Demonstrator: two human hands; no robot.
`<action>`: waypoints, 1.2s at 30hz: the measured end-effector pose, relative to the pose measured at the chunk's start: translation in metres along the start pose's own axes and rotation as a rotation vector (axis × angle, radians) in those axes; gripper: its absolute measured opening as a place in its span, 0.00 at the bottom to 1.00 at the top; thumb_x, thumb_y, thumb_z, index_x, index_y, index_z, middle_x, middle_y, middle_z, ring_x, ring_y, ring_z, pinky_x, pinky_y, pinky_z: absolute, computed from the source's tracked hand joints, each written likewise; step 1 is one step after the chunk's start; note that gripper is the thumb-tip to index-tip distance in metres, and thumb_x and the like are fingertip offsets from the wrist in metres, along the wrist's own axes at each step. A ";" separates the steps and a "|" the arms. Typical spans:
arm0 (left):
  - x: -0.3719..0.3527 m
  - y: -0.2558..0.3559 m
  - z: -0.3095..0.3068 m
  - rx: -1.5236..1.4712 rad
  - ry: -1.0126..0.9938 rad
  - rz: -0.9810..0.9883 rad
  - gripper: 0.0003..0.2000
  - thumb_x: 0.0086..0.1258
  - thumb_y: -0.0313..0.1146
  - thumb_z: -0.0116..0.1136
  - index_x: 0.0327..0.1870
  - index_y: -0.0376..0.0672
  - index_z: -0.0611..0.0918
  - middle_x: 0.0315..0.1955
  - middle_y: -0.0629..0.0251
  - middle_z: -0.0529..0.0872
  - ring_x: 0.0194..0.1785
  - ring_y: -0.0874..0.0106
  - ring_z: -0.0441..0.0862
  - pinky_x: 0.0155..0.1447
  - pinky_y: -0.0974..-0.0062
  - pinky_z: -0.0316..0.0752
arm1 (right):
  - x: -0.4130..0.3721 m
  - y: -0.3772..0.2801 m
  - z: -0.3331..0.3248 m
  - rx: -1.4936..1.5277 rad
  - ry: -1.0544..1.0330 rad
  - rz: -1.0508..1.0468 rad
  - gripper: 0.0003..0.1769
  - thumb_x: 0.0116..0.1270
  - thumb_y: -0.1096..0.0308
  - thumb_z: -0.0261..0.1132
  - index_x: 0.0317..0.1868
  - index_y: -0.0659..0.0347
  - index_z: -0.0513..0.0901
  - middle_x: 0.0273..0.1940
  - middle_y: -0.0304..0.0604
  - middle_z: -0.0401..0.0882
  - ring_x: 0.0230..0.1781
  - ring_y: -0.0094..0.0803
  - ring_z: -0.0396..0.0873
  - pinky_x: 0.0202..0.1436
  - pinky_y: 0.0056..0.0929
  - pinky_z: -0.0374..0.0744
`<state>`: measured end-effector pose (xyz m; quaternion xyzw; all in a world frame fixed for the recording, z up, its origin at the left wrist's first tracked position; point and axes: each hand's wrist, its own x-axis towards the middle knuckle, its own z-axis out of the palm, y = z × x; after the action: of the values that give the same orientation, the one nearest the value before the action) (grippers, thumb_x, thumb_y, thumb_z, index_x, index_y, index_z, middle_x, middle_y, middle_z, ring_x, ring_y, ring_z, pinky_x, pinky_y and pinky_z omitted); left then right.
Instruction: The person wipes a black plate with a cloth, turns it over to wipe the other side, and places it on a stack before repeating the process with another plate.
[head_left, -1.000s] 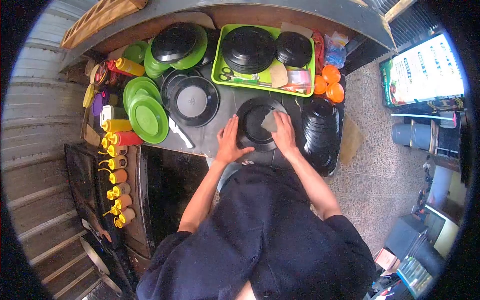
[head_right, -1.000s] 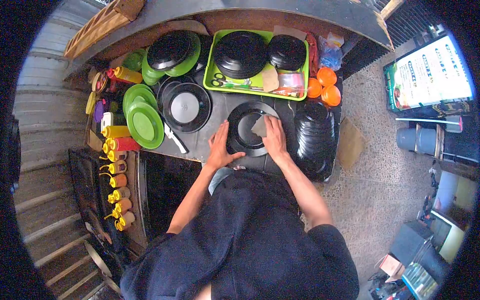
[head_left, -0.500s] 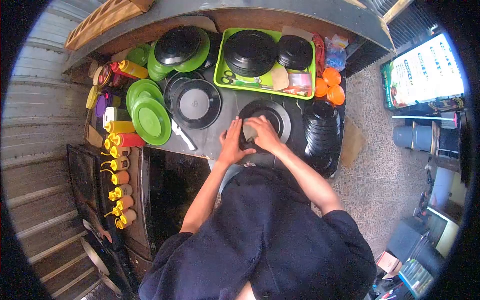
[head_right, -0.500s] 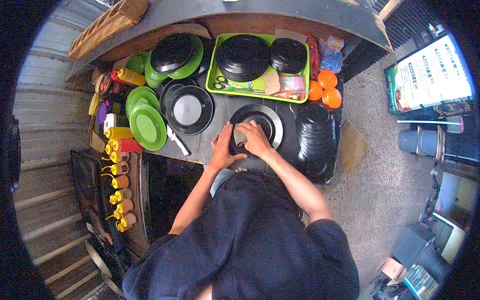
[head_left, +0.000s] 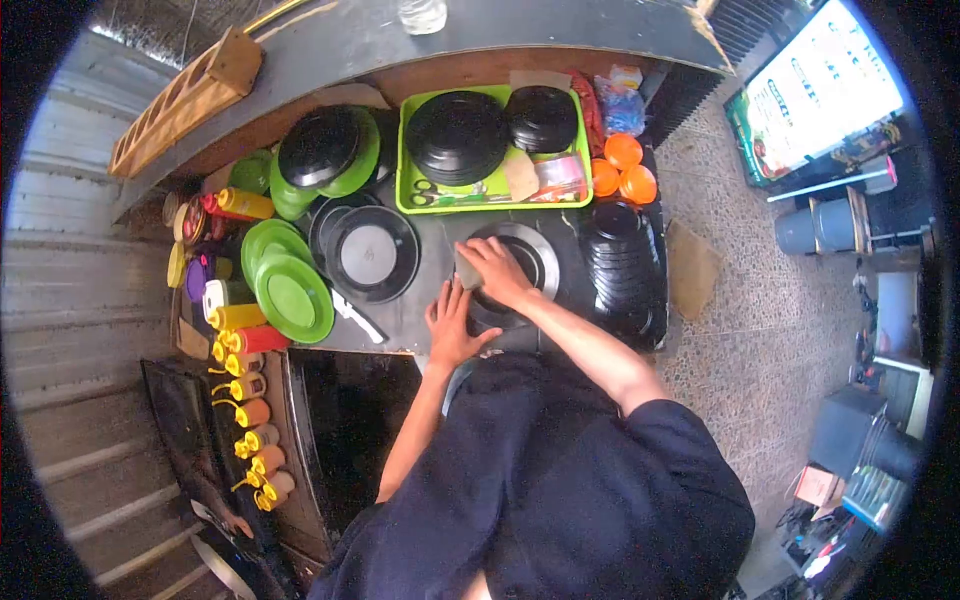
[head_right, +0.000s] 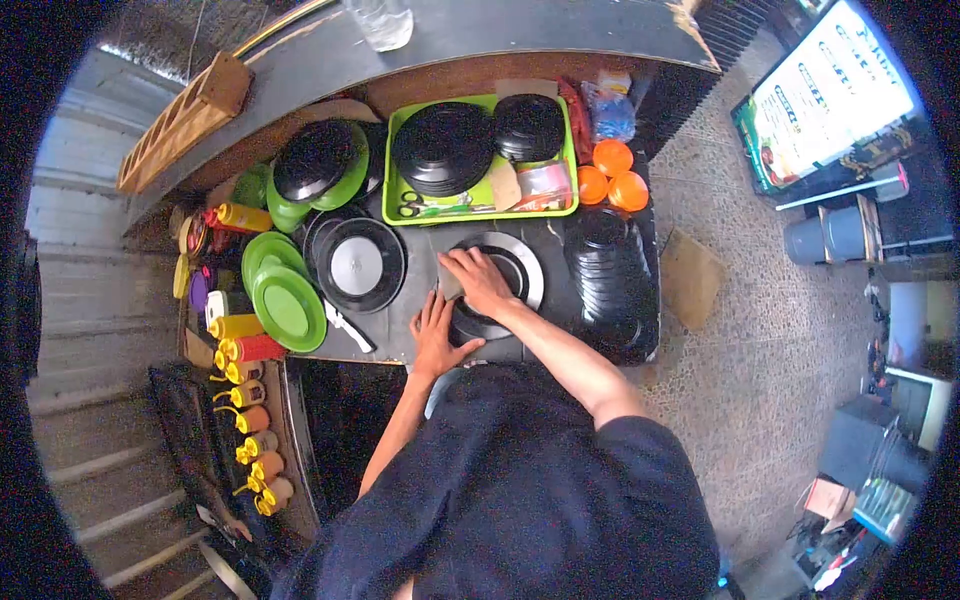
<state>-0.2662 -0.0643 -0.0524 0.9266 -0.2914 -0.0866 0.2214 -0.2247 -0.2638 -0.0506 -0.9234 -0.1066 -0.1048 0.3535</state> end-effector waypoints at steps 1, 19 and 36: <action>0.001 0.003 -0.002 0.044 0.001 -0.015 0.58 0.54 0.71 0.76 0.80 0.39 0.72 0.85 0.50 0.63 0.89 0.52 0.55 0.81 0.38 0.52 | 0.000 0.004 0.003 -0.050 0.016 -0.050 0.41 0.57 0.81 0.69 0.75 0.59 0.77 0.65 0.41 0.76 0.61 0.47 0.74 0.68 0.44 0.79; -0.004 0.016 -0.013 0.093 0.009 -0.108 0.59 0.55 0.70 0.74 0.87 0.49 0.63 0.90 0.68 0.53 0.89 0.52 0.52 0.84 0.36 0.48 | -0.101 -0.009 -0.088 -0.198 -0.219 0.414 0.35 0.52 0.81 0.73 0.66 0.66 0.85 0.57 0.53 0.80 0.61 0.54 0.77 0.67 0.44 0.80; -0.001 0.004 -0.006 0.053 0.107 -0.065 0.65 0.49 0.77 0.72 0.86 0.43 0.64 0.89 0.62 0.55 0.86 0.50 0.59 0.82 0.40 0.54 | -0.069 0.007 -0.100 -0.351 -0.221 0.287 0.36 0.47 0.82 0.74 0.62 0.57 0.89 0.55 0.42 0.80 0.58 0.47 0.77 0.62 0.45 0.80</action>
<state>-0.2671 -0.0649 -0.0451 0.9445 -0.2508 -0.0361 0.2090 -0.3010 -0.3448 -0.0003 -0.9822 0.0076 0.0310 0.1854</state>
